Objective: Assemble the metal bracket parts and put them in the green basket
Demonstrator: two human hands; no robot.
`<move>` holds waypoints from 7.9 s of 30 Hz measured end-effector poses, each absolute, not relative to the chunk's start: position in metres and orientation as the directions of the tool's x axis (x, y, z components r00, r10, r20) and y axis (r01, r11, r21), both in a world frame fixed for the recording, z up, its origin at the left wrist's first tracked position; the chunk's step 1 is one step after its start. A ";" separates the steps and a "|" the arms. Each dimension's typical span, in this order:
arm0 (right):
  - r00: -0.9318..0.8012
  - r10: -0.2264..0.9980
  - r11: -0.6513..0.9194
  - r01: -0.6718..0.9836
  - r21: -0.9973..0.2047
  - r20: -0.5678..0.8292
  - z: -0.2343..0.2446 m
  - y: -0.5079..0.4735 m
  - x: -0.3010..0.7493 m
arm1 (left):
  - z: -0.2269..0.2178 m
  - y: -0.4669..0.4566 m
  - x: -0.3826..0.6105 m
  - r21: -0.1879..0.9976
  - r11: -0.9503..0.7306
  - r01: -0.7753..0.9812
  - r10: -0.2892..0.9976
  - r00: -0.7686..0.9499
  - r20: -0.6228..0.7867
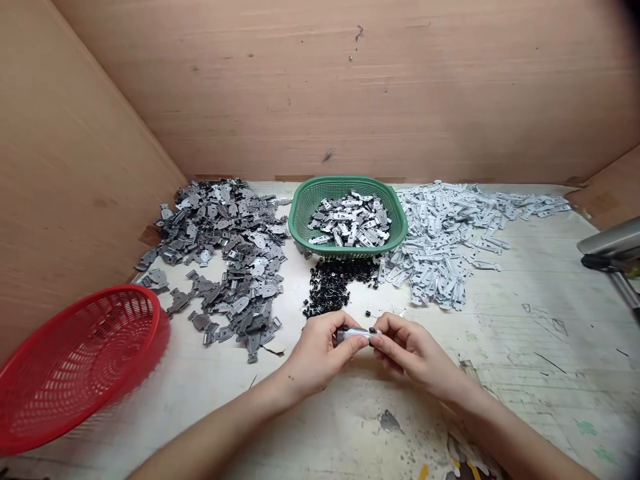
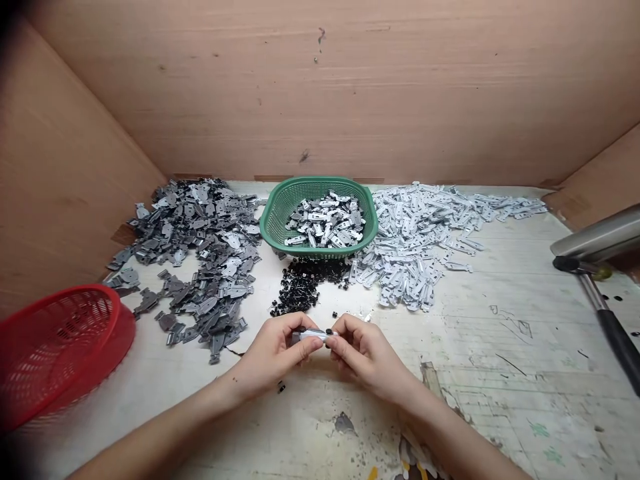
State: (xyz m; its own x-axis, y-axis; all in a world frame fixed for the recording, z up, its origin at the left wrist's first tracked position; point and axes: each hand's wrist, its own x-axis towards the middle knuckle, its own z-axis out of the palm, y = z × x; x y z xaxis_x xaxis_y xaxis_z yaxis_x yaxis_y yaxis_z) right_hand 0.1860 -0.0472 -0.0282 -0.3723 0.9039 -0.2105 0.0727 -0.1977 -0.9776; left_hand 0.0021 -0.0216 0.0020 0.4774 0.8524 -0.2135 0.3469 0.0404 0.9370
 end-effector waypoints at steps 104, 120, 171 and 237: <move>-0.729 0.638 0.769 0.621 -0.155 0.247 -0.039 -0.063 0.162 | -0.015 -0.005 -0.008 0.883 0.468 0.037 0.841 0.289 -0.458; -0.379 0.870 0.487 0.563 -0.668 0.315 -0.014 -0.038 0.201 | -0.013 -0.014 0.001 0.858 0.514 0.028 0.810 0.314 -0.495; -0.063 0.998 0.066 0.838 -0.541 0.024 -0.022 -0.030 0.259 | -0.015 -0.013 0.000 0.849 0.524 0.071 0.786 0.342 -0.514; -0.374 0.874 -0.357 -0.060 -0.932 -0.311 -0.030 -0.051 0.203 | -0.011 -0.021 0.006 0.859 0.512 -0.011 0.751 0.491 -0.441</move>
